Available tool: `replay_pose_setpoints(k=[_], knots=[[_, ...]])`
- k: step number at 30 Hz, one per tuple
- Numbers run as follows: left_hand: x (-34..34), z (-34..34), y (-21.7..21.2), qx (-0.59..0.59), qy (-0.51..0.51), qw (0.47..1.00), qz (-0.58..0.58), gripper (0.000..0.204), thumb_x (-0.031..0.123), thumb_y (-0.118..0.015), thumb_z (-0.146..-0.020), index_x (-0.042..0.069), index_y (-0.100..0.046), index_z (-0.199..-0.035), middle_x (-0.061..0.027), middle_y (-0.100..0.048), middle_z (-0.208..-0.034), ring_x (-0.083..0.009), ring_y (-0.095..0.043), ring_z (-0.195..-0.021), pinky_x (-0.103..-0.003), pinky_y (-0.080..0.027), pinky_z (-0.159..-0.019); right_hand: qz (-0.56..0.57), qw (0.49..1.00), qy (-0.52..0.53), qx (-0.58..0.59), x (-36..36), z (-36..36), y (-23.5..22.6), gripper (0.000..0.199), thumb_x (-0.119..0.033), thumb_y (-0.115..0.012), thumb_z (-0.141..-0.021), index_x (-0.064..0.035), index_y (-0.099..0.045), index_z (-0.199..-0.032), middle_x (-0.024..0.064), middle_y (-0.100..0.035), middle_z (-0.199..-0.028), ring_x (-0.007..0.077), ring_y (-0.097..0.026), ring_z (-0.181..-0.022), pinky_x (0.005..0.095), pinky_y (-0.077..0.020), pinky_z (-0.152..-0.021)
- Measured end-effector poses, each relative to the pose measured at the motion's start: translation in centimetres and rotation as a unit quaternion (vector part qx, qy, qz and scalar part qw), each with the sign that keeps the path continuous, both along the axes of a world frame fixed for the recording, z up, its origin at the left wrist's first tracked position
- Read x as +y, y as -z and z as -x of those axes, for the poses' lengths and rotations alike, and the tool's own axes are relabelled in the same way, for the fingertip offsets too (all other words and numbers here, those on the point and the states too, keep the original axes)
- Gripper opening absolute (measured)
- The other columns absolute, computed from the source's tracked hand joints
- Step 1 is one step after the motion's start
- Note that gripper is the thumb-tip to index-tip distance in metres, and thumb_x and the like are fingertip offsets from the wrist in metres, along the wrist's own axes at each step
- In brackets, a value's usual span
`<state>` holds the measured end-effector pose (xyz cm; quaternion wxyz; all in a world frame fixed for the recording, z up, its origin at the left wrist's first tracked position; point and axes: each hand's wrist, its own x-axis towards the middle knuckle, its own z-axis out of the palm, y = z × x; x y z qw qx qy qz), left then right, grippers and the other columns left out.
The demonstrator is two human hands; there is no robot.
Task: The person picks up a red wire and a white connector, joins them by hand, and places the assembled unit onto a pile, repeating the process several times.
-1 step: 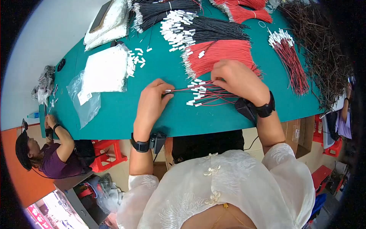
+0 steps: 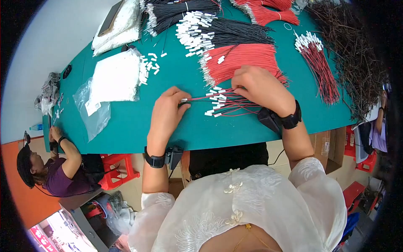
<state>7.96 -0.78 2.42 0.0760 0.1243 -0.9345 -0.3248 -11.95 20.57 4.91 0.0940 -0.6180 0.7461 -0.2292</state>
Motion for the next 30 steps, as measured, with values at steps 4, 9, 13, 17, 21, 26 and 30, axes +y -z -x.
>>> replay_pose_setpoints(k=[4,9,13,17,21,26,30], knots=[[0.8,-0.3,0.3,0.027,0.01,0.997,0.065,0.015,0.002,-0.074,-0.081,0.003,-0.07,-0.096,-0.0131,-0.069,-0.092,-0.0304,-0.065,-0.08,-0.039,-0.052,-0.071,-0.016,1.0,0.017,0.021,0.9,0.0,0.2,0.01,-0.008,-0.07,-0.082,0.0,-0.064,-0.084,0.0127,-0.064,-0.086,0.0329,-0.064,-0.088,0.044,-0.0512,-0.078],[2.1,0.7,-1.7,0.011,-0.007,1.0,-0.021,0.012,0.004,-0.074,-0.08,0.004,-0.07,-0.091,-0.0133,-0.068,-0.096,-0.0349,-0.065,-0.087,-0.042,-0.053,-0.075,0.026,0.999,0.043,0.004,2.7,0.3,-0.2,0.011,-0.008,-0.071,-0.081,-0.0003,-0.065,-0.085,0.0116,-0.065,-0.088,0.0328,-0.063,-0.09,0.0439,-0.0513,-0.079],[4.1,3.2,-0.7,0.041,0.035,0.998,-0.026,0.014,0.007,-0.076,-0.08,0.005,-0.071,-0.092,-0.0125,-0.068,-0.098,-0.0334,-0.064,-0.092,-0.042,-0.053,-0.078,0.026,0.997,0.066,0.006,4.4,1.0,-0.6,0.015,-0.009,-0.074,-0.079,-0.0008,-0.066,-0.089,0.0114,-0.065,-0.091,0.033,-0.063,-0.093,0.0435,-0.0518,-0.081],[5.8,4.9,-0.2,0.117,0.102,0.987,0.038,0.017,0.011,-0.077,-0.08,0.005,-0.07,-0.094,-0.0115,-0.068,-0.097,-0.0317,-0.063,-0.096,-0.041,-0.052,-0.082,0.028,0.995,0.091,0.012,5.7,1.0,-0.3,0.021,-0.011,-0.077,-0.078,-0.0012,-0.068,-0.094,0.0115,-0.067,-0.096,0.0335,-0.064,-0.096,0.0429,-0.0521,-0.084],[6.2,5.6,0.5,0.161,0.14,0.973,0.085,0.018,0.013,-0.076,-0.082,0.005,-0.07,-0.096,-0.0107,-0.068,-0.098,-0.0304,-0.061,-0.099,-0.041,-0.052,-0.084,0.067,0.994,0.082,0.018,5.9,0.2,0.5,0.027,-0.013,-0.078,-0.077,-0.0015,-0.069,-0.1,0.0117,-0.067,-0.101,0.0336,-0.064,-0.099,0.043,-0.052,-0.088],[5.0,6.1,1.0,0.138,0.165,0.975,0.062,0.016,0.012,-0.074,-0.083,0.005,-0.071,-0.097,-0.0111,-0.068,-0.105,-0.0316,-0.062,-0.099,-0.041,-0.052,-0.085,0.021,0.998,0.057,0.009,4.7,0.9,0.6,0.028,-0.013,-0.077,-0.079,-0.002,-0.069,-0.103,0.0111,-0.067,-0.106,0.0334,-0.064,-0.102,0.0433,-0.052,-0.089],[2.2,9.3,0.4,0.129,0.032,0.991,0.026,0.013,0.01,-0.073,-0.084,0.005,-0.071,-0.095,-0.0116,-0.068,-0.105,-0.0327,-0.062,-0.1,-0.042,-0.051,-0.084,0.064,0.995,0.064,0.04,1.7,2.6,0.2,0.024,-0.012,-0.075,-0.08,-0.002,-0.069,-0.102,0.0108,-0.067,-0.105,0.033,-0.064,-0.1,0.0423,-0.0527,-0.086]])
